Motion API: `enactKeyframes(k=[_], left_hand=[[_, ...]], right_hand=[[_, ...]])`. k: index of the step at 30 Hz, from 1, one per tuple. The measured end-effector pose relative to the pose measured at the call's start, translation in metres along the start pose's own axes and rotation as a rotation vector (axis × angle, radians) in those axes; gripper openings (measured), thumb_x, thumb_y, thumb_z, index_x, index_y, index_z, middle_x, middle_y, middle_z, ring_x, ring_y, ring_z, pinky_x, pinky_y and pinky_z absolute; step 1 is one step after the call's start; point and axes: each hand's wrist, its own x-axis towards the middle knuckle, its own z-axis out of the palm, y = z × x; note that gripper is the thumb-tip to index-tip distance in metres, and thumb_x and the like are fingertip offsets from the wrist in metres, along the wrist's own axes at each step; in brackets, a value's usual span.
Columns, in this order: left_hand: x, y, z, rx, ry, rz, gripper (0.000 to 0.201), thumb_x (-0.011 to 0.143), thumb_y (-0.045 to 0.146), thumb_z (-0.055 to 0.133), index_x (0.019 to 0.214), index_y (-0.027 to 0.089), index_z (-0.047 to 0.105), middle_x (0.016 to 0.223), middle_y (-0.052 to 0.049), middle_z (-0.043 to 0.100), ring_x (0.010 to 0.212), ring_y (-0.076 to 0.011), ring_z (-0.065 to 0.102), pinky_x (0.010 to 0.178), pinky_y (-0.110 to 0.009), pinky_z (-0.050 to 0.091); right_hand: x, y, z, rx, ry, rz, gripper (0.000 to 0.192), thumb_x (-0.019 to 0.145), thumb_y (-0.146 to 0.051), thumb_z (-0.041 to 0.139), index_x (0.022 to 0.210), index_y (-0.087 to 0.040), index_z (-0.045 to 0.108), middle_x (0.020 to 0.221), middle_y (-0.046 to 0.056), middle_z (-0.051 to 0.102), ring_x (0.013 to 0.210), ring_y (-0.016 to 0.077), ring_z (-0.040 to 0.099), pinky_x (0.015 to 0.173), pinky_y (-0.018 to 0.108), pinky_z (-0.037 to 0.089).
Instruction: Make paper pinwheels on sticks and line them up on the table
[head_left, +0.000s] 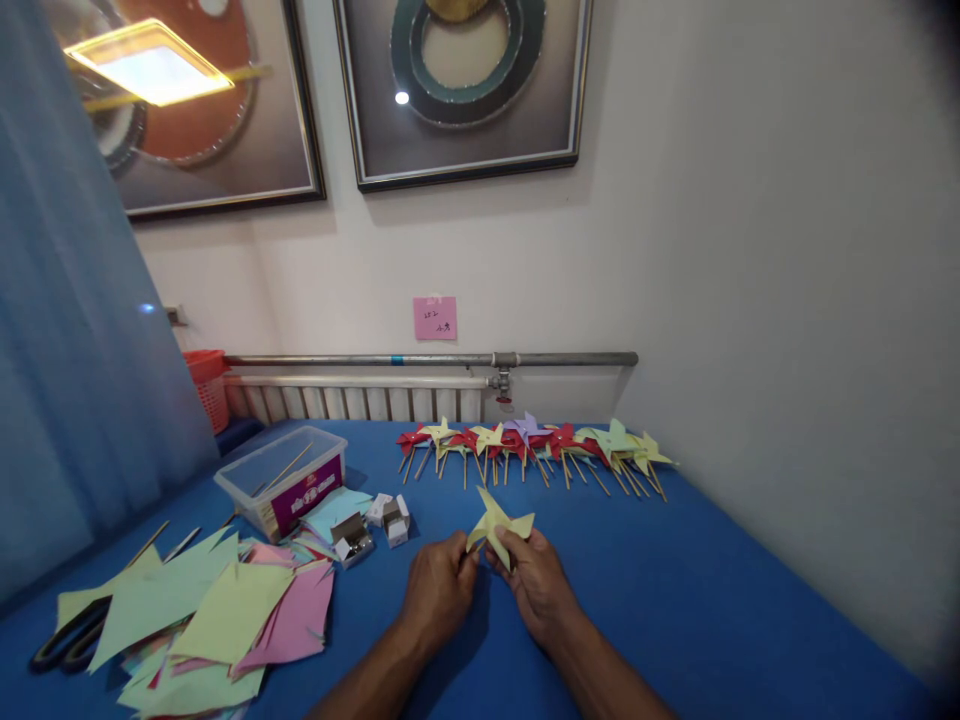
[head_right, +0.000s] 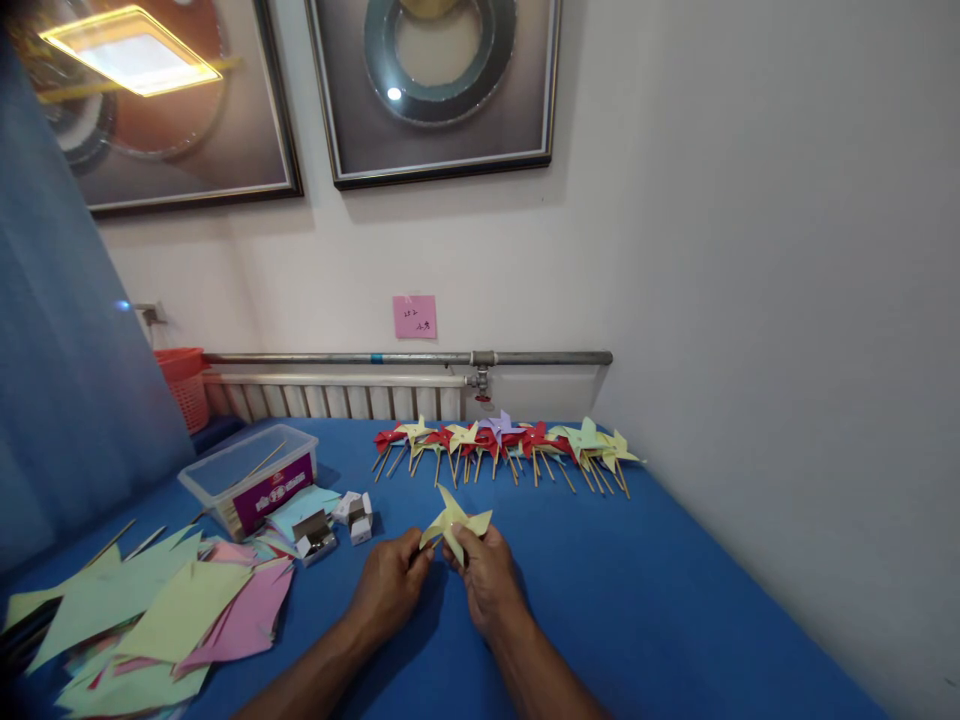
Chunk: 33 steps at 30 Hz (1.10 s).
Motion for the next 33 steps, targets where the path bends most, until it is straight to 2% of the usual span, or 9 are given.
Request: enactKeyframes(k=[4, 10, 15, 19, 22, 25, 28, 30, 33], left_hand=[[0.001, -0.001, 0.0, -0.015, 0.001, -0.004, 0.02, 0.093, 0.02, 0.053, 0.073, 0.02, 0.056, 0.062, 0.002, 0.056, 0.061, -0.0141, 0.05, 0.062, -0.027, 0.026], [0.003, 0.001, -0.006, -0.067, 0.025, -0.004, 0.015, 0.09, 0.016, 0.054, 0.082, 0.018, 0.066, 0.071, 0.001, 0.064, 0.07, -0.0147, 0.058, 0.067, -0.025, 0.032], [0.003, 0.001, -0.009, 0.014, 0.053, -0.002, 0.016, 0.088, 0.015, 0.057, 0.08, 0.017, 0.07, 0.081, -0.001, 0.069, 0.077, -0.0153, 0.062, 0.072, -0.026, 0.035], [0.002, -0.001, -0.01, 0.113, 0.033, 0.01, 0.016, 0.088, 0.014, 0.059, 0.081, 0.018, 0.072, 0.086, -0.003, 0.071, 0.083, -0.0164, 0.063, 0.073, -0.026, 0.035], [0.003, -0.001, -0.012, 0.134, 0.044, -0.007, 0.015, 0.089, 0.015, 0.059, 0.081, 0.018, 0.071, 0.085, -0.003, 0.072, 0.082, -0.0162, 0.063, 0.073, -0.026, 0.034], [0.007, -0.001, -0.014, 0.098, 0.083, -0.083, 0.017, 0.091, 0.018, 0.057, 0.077, 0.018, 0.068, 0.079, -0.002, 0.07, 0.076, -0.0154, 0.061, 0.07, -0.026, 0.033], [0.01, -0.006, -0.016, 0.063, 0.115, -0.167, 0.022, 0.093, 0.024, 0.055, 0.073, 0.019, 0.063, 0.069, -0.001, 0.066, 0.068, -0.0155, 0.059, 0.065, -0.027, 0.031], [0.012, -0.012, -0.015, 0.046, 0.143, -0.188, 0.025, 0.094, 0.028, 0.053, 0.072, 0.02, 0.06, 0.064, 0.0, 0.063, 0.065, -0.0162, 0.057, 0.064, -0.028, 0.031], [0.016, -0.024, -0.007, -0.043, 0.145, -0.17, 0.025, 0.091, 0.029, 0.053, 0.068, 0.021, 0.057, 0.063, -0.001, 0.061, 0.065, -0.0176, 0.057, 0.065, -0.029, 0.036]], right_hand=[[0.001, 0.0, -0.001, 0.005, -0.003, 0.004, 0.034, 0.057, -0.027, 0.093, 0.082, -0.021, 0.071, 0.077, 0.002, 0.079, 0.08, 0.0264, 0.076, 0.067, 0.033, 0.057], [0.006, -0.007, -0.005, 0.014, 0.082, -0.03, 0.036, 0.051, -0.024, 0.094, 0.075, -0.021, 0.067, 0.069, -0.001, 0.075, 0.073, 0.0239, 0.074, 0.064, 0.031, 0.056], [0.007, -0.011, -0.005, 0.024, 0.148, -0.036, 0.043, 0.046, -0.027, 0.095, 0.075, -0.021, 0.064, 0.066, -0.003, 0.073, 0.068, 0.0213, 0.072, 0.059, 0.029, 0.055], [0.006, -0.009, -0.004, 0.012, 0.156, -0.029, 0.046, 0.044, -0.031, 0.095, 0.078, -0.021, 0.065, 0.072, -0.001, 0.075, 0.071, 0.0226, 0.073, 0.061, 0.03, 0.056], [0.009, -0.009, -0.007, -0.027, 0.13, -0.064, 0.045, 0.051, -0.039, 0.092, 0.084, -0.021, 0.067, 0.08, 0.001, 0.076, 0.075, 0.0223, 0.073, 0.066, 0.031, 0.057], [0.014, -0.016, -0.01, -0.125, 0.228, -0.163, 0.041, 0.065, -0.049, 0.085, 0.089, -0.021, 0.066, 0.086, 0.003, 0.075, 0.075, 0.0207, 0.071, 0.068, 0.032, 0.057], [0.007, -0.024, -0.009, -0.361, 0.331, -0.327, 0.037, 0.084, -0.058, 0.066, 0.076, -0.023, 0.059, 0.07, 0.001, 0.066, 0.06, 0.0181, 0.062, 0.056, 0.03, 0.049], [-0.007, -0.019, -0.004, -0.604, 0.216, -0.522, 0.041, 0.095, -0.056, 0.052, 0.069, -0.024, 0.054, 0.057, -0.002, 0.055, 0.052, 0.0162, 0.053, 0.052, 0.029, 0.042], [-0.036, 0.005, 0.012, -0.936, -0.167, -0.875, 0.035, 0.101, -0.043, 0.05, 0.072, -0.024, 0.056, 0.062, -0.001, 0.061, 0.056, 0.015, 0.054, 0.055, 0.028, 0.038]])
